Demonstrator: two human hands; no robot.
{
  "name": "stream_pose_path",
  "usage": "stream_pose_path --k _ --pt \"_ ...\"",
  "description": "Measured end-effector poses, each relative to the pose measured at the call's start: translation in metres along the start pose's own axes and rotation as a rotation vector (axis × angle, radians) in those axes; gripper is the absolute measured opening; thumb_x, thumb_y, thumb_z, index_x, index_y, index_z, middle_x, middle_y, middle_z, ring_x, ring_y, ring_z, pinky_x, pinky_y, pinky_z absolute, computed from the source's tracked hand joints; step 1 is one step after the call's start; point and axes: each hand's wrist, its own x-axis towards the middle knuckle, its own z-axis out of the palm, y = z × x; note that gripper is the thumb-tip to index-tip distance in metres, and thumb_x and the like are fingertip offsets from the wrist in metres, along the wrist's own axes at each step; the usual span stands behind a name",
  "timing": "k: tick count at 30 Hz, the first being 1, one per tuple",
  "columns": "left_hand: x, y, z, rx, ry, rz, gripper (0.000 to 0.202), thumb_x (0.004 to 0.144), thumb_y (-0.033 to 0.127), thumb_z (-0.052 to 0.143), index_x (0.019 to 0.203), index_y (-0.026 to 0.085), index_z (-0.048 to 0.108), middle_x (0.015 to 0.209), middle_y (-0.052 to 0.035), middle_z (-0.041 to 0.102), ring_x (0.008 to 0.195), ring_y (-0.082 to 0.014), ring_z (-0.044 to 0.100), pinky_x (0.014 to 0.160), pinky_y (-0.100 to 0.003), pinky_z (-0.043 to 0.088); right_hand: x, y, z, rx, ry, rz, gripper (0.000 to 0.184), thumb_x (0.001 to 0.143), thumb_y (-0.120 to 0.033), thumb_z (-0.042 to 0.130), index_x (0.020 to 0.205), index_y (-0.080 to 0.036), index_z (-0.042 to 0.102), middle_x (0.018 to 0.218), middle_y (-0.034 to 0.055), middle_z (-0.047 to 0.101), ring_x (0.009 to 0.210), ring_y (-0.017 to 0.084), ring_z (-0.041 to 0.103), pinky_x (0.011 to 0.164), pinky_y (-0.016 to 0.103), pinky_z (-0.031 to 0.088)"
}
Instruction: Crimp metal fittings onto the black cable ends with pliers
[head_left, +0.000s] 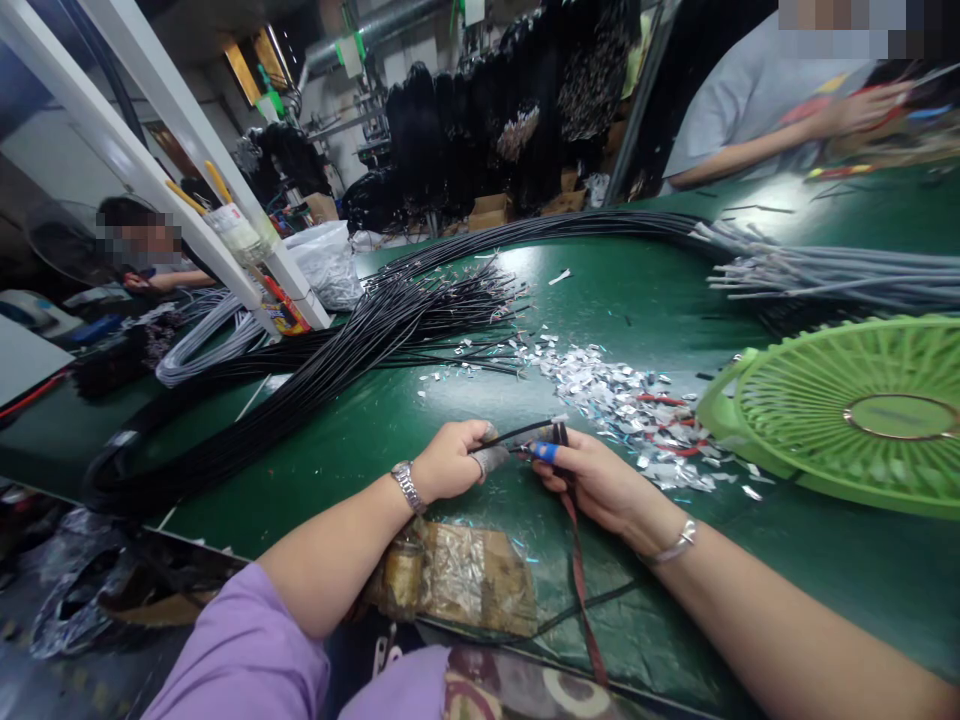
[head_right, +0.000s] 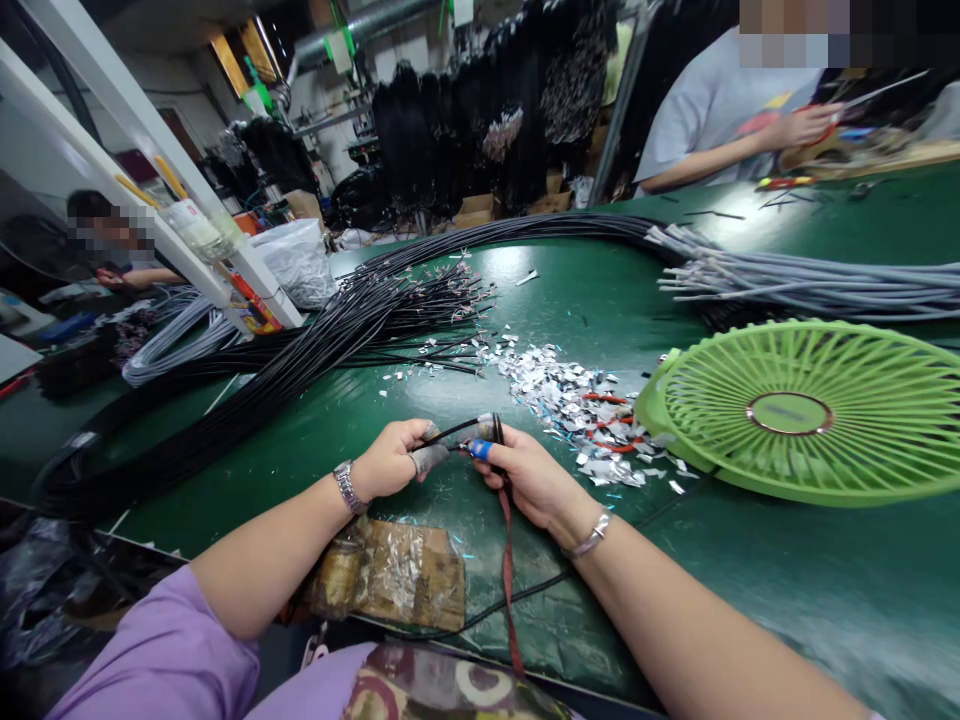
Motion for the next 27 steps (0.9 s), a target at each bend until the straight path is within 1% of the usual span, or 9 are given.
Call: stream_pose_path --k 3,8,12,19,21,25,27 --pt "0.0000 0.0008 0.0002 -0.015 -0.006 -0.012 0.024 0.077 0.036 0.056 0.066 0.016 0.048 0.047 0.0052 0.046 0.044 -0.0068 0.039 0.044 -0.021 0.030 -0.0007 -0.0014 0.0008 -0.016 0.022 -0.019 0.022 0.054 -0.028 0.078 0.065 -0.016 0.064 0.051 -0.0026 0.049 0.047 0.007 0.034 0.040 0.020 0.020" --pt "-0.0004 0.0007 0.0004 -0.033 -0.004 -0.003 0.025 0.076 0.038 0.057 0.066 0.016 0.049 0.047 0.0055 0.044 0.043 -0.0061 0.037 0.044 -0.020 0.029 -0.0010 -0.0019 0.0012 0.040 0.007 0.015 0.028 0.053 -0.037 0.080 0.064 -0.015 0.065 0.055 -0.0009 0.051 0.047 0.007 0.035 0.039 0.020 0.020" --pt "-0.0002 0.0004 0.0005 -0.058 -0.005 -0.015 0.027 0.075 0.041 0.058 0.068 0.016 0.050 0.047 0.0055 0.046 0.043 -0.0064 0.039 0.044 -0.020 0.029 -0.0005 -0.0018 0.0012 0.046 -0.005 0.021 0.031 0.051 -0.037 0.082 0.065 -0.015 0.066 0.059 0.0005 0.053 0.049 0.007 0.035 0.039 0.019 0.019" --pt "-0.0002 0.0083 0.0000 -0.161 -0.012 -0.068 0.031 0.071 0.041 0.063 0.063 0.016 0.047 0.044 0.0063 0.043 0.040 -0.0056 0.037 0.042 -0.020 0.027 0.0000 -0.0014 0.0006 0.044 -0.029 0.022 0.032 0.053 -0.038 0.083 0.065 -0.015 0.066 0.052 -0.0024 0.047 0.047 0.007 0.031 0.039 0.019 0.018" --pt "0.0000 0.0086 0.0000 -0.185 -0.016 -0.062 0.033 0.069 0.043 0.065 0.064 0.016 0.047 0.044 0.0066 0.043 0.040 -0.0052 0.037 0.042 -0.020 0.027 0.0000 -0.0009 -0.0004 0.047 -0.044 0.023 0.031 0.054 -0.038 0.082 0.066 -0.014 0.066 0.052 -0.0024 0.047 0.047 0.006 0.031 0.039 0.019 0.018" --pt "0.0005 0.0062 -0.0006 -0.229 -0.062 -0.034 0.036 0.068 0.047 0.065 0.065 0.015 0.048 0.044 0.0072 0.043 0.039 -0.0042 0.036 0.042 -0.019 0.028 -0.0001 -0.0004 -0.0024 0.076 -0.083 0.031 0.032 0.052 -0.036 0.083 0.067 -0.013 0.066 0.058 0.0005 0.053 0.047 0.006 0.033 0.039 0.019 0.018" --pt "0.0005 0.0043 -0.0012 -0.227 -0.080 -0.015 0.037 0.068 0.048 0.065 0.064 0.015 0.048 0.044 0.0069 0.043 0.039 -0.0042 0.036 0.042 -0.019 0.028 -0.0004 -0.0003 -0.0025 0.088 -0.105 0.039 0.033 0.052 -0.036 0.084 0.067 -0.013 0.066 0.057 0.0002 0.053 0.047 0.006 0.033 0.039 0.019 0.017"
